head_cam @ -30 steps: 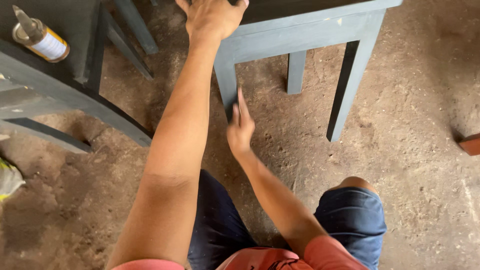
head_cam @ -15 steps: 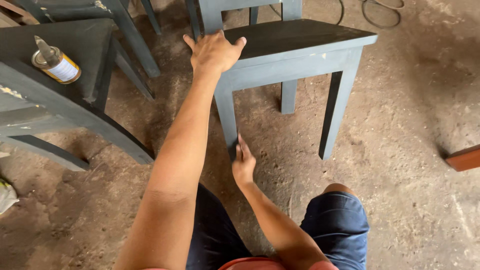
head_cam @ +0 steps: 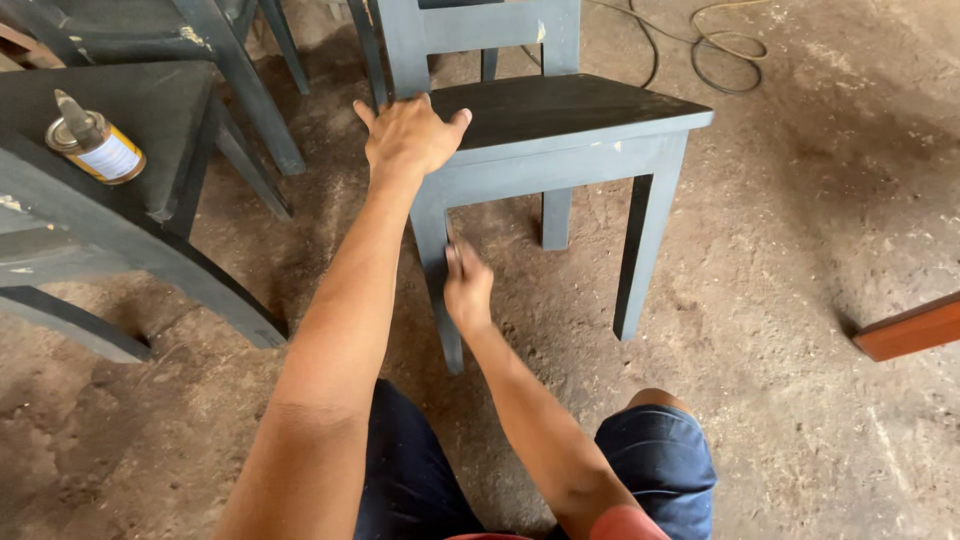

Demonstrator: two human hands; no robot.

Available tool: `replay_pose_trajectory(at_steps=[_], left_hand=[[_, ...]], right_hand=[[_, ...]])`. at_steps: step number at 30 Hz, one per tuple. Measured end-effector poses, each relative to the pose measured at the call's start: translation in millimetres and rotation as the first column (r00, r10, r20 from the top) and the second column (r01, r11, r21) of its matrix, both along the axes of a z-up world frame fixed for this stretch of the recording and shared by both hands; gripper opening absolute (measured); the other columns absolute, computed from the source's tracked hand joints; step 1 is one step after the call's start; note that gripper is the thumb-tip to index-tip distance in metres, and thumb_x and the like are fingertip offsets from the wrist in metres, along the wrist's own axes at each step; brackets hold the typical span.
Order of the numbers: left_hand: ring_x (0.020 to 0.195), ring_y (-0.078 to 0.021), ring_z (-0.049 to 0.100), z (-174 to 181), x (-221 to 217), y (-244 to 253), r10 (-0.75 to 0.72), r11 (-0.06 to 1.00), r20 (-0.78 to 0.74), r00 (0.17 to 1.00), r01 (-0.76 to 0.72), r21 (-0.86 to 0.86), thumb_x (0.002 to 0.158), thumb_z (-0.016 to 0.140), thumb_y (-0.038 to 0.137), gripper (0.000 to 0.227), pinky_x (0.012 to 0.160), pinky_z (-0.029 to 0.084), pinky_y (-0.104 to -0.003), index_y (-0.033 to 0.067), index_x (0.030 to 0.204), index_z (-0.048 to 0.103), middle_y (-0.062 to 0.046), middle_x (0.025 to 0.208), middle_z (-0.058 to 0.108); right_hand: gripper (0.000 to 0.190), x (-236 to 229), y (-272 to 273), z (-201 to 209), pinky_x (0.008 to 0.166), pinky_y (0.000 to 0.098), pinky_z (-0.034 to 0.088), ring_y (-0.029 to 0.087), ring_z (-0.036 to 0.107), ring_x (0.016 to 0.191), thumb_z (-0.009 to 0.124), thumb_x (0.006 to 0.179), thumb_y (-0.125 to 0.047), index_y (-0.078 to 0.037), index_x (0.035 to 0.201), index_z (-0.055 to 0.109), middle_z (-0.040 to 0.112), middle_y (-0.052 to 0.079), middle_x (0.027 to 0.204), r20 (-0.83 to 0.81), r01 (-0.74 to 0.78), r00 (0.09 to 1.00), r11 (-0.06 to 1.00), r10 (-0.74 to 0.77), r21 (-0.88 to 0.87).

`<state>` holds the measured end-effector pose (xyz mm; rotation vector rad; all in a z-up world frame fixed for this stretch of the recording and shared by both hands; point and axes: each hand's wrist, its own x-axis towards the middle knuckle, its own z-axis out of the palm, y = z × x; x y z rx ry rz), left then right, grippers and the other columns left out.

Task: The person sands the surfaces of a gray wooden chair with a piece of sandpaper and a small blade, then sorts through a bag of wooden scraps and sandpaper pieces by hand.

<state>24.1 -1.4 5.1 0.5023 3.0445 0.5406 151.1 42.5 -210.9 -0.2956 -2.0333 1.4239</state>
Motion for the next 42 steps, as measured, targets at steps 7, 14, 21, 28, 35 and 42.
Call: replay_pose_trajectory(at_steps=[7,14,21,28,35,42], left_hand=[[0.134,-0.0350,0.051,-6.6,-1.2,1.7,-0.024,0.999,0.033,0.999,0.023,0.024,0.096,0.046,0.067,0.084,0.122,0.007,-0.062,0.0010,0.147,0.046,-0.023,0.138,0.058],[0.136,-0.0350,0.051,-0.3,-1.5,-0.4,-0.026,1.000,0.058,0.998,0.026,0.000,0.097,0.047,0.066,0.080,0.125,0.007,-0.060,0.0034,0.147,0.050,-0.022,0.138,0.060],[0.138,-0.0350,0.051,3.4,3.3,-1.5,-0.013,1.000,0.082,0.997,0.015,-0.027,0.098,0.046,0.066,0.079,0.127,0.008,-0.059,0.0036,0.145,0.054,-0.022,0.139,0.061],[0.138,-0.0361,0.047,3.5,5.1,-1.7,0.006,0.999,0.076,0.997,-0.010,0.053,0.094,0.050,0.067,0.085,0.121,0.018,-0.058,0.0050,0.151,0.042,-0.021,0.143,0.055],[0.140,-0.0341,0.043,2.4,-0.4,2.7,-0.008,1.000,0.079,0.997,0.006,0.026,0.095,0.048,0.067,0.081,0.122,0.015,-0.056,0.0088,0.151,0.042,-0.019,0.146,0.052],[0.141,-0.0341,0.046,5.1,-1.4,1.5,-0.001,1.000,0.116,0.993,0.000,0.015,0.095,0.048,0.067,0.080,0.125,0.013,-0.056,0.0111,0.152,0.045,-0.018,0.146,0.055]], right_hand=[[0.021,55.8,52.9,5.9,0.111,0.0426,0.046,0.034,0.059,0.137,0.053,0.112,-0.013,-0.008,0.106,0.073,0.067,0.020,0.140,-0.295,-0.270,0.900,0.942,0.321,0.200],[0.028,32.5,210.1,83.6,0.107,0.0461,0.052,0.036,0.063,0.123,0.056,0.109,-0.005,-0.001,0.135,0.063,0.067,0.022,0.131,-0.600,0.698,0.697,0.564,-0.392,0.441],[0.037,-6.1,193.8,70.0,0.104,0.0426,0.051,0.034,0.060,0.118,0.060,0.099,0.002,-0.009,0.133,0.069,0.065,0.017,0.125,-0.514,0.573,0.814,0.518,-0.270,0.635],[0.034,9.5,205.6,88.9,0.103,0.0443,0.051,0.037,0.058,0.122,0.073,0.093,-0.002,-0.001,0.127,0.071,0.064,0.016,0.128,-0.545,0.571,0.802,0.582,-0.244,0.579],[0.032,-2.2,205.8,90.8,0.106,0.0401,0.055,0.032,0.066,0.118,0.056,0.096,0.008,0.001,0.123,0.073,0.072,0.015,0.121,-0.526,0.525,0.840,0.451,-0.137,0.721],[0.020,3.9,205.5,92.6,0.102,0.0400,0.057,0.029,0.070,0.113,0.060,0.099,-0.003,-0.005,0.115,0.073,0.074,0.012,0.117,-0.532,0.553,0.830,0.369,-0.166,0.747]])
